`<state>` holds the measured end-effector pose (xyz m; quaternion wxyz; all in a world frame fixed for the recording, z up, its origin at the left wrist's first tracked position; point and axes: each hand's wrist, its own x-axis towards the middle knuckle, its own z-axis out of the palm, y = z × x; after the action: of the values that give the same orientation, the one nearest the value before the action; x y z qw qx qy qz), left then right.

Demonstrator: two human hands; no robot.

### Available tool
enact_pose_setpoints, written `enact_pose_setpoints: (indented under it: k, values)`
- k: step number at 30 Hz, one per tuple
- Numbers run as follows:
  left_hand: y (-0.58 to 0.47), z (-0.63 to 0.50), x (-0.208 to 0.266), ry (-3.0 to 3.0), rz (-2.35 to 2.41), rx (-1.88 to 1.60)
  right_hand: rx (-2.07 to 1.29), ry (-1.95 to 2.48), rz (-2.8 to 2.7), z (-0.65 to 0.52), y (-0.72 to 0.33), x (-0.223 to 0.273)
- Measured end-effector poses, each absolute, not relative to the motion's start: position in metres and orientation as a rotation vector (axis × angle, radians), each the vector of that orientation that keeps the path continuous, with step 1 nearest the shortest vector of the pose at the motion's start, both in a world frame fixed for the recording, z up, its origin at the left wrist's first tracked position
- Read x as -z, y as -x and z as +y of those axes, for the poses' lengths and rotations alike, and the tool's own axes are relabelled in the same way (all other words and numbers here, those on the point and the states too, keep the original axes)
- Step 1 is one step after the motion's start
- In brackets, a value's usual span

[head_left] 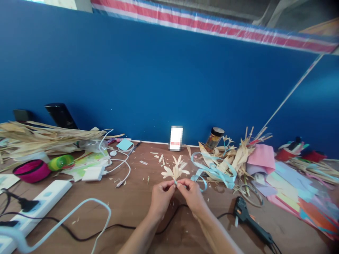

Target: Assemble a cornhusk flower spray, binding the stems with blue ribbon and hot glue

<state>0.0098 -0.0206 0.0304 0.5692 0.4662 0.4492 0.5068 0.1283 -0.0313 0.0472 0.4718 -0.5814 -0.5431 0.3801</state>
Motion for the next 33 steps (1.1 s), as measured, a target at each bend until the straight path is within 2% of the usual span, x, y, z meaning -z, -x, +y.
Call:
enact_pose_setpoints:
  k: [3,10,22,27,28,31,33]
  values:
    - [-0.01,-0.022,-0.031,-1.205,1.136,-1.232,-0.925,1.437,-1.451,-0.032,-0.139,-0.052]
    - [-0.013,-0.024,-0.026,-1.176,1.159,-1.179,-0.65,1.571,-1.747,-0.036,-0.156,-0.059]
    - [0.001,-0.015,-0.023,-0.934,1.153,-1.149,-0.506,1.793,-1.831,-0.034,-0.213,-0.055]
    - [0.003,-0.014,-0.023,-0.924,1.173,-1.149,-0.164,1.751,-1.627,-0.056,-0.196,-0.085]
    - [0.003,-0.014,-0.022,-0.918,1.175,-1.144,-0.247,1.613,-1.65,-0.067,-0.186,-0.096]
    - [0.003,-0.013,-0.018,-0.915,1.171,-1.134,-0.815,1.092,-1.857,-0.112,-0.154,-0.124]
    - [0.002,-0.012,-0.015,-0.926,1.165,-1.142,-0.89,1.007,-1.9,-0.144,-0.138,-0.135]
